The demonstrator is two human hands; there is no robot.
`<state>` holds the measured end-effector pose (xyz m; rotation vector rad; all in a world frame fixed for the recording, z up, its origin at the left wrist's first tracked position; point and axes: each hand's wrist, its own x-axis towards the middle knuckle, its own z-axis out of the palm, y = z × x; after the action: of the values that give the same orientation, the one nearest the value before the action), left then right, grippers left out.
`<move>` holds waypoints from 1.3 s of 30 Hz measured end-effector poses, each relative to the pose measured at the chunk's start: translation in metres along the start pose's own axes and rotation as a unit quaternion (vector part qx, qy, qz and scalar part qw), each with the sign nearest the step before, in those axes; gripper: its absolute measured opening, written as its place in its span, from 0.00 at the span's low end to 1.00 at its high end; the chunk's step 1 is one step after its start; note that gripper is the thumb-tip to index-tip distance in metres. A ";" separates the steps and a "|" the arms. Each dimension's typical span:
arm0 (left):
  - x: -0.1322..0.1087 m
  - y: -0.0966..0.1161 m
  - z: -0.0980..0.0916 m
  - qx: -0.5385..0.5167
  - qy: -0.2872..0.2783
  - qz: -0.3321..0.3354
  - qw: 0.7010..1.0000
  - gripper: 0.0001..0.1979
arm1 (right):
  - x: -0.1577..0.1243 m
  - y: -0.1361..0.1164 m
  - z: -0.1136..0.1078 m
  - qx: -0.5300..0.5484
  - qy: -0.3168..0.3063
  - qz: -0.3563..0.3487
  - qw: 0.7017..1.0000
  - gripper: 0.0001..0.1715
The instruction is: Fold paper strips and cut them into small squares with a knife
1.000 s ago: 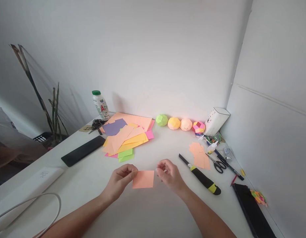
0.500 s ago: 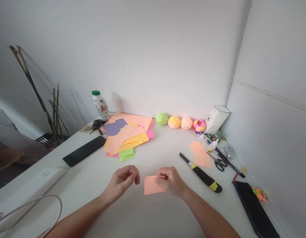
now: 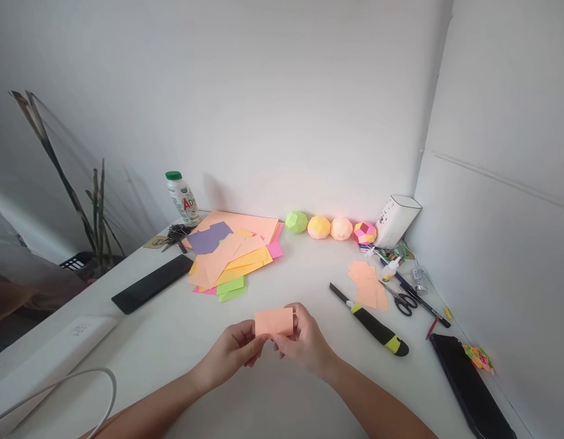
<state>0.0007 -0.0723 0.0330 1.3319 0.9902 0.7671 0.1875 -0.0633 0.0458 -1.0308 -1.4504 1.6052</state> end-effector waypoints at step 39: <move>0.012 -0.032 -0.011 0.460 -0.056 0.290 0.837 0.27 | -0.055 0.011 -0.146 -0.706 0.149 0.037 0.691 0.23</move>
<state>-0.0075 -0.0605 0.0001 2.5730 0.8809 0.6408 0.3432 -0.0542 0.0333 -1.9982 -2.3463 -0.0398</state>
